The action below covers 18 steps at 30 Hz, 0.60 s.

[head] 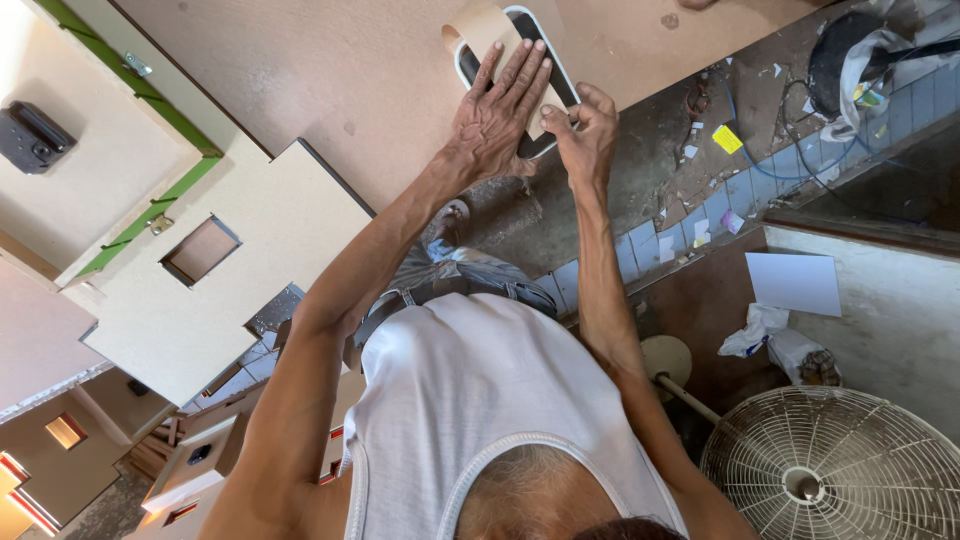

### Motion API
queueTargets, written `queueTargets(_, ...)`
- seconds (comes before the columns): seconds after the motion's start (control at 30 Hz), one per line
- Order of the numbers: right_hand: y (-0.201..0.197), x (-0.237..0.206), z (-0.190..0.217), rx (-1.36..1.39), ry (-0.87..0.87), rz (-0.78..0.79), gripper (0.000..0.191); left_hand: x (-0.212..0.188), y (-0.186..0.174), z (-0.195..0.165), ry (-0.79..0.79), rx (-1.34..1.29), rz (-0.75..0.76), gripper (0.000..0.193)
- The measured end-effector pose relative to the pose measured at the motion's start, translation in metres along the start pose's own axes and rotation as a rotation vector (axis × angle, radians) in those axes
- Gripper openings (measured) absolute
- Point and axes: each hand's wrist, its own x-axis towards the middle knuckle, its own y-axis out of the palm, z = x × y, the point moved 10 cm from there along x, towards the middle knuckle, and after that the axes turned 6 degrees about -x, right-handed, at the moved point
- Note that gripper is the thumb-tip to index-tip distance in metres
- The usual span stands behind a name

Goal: The person assembles wooden picture frames at a workbench. They fit a panel into a frame, press paper tape strips along the frame's back edges by hand, position a small hardware piece, and rub a sanding block over a frame surface. They also carry a frame across the workshop and stack finished frames.

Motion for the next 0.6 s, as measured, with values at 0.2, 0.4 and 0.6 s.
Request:
queueTargets(0.2,0.004,-0.008,-0.017,0.301,-0.011,-0.005,0.02,-0.003,-0.005,0.001,0.007,0.006,-0.006,0.152)
queueTargets(0.4,-0.027,-0.048,-0.059,0.389,0.126,0.008,0.014,-0.002,-0.01,-0.001,0.021,0.106,-0.022,0.147)
queueTargets(0.6,-0.059,-0.085,-0.091,0.383,0.182,-0.012,0.016,-0.007,0.006,0.001,0.038,-0.013,-0.037,0.13)
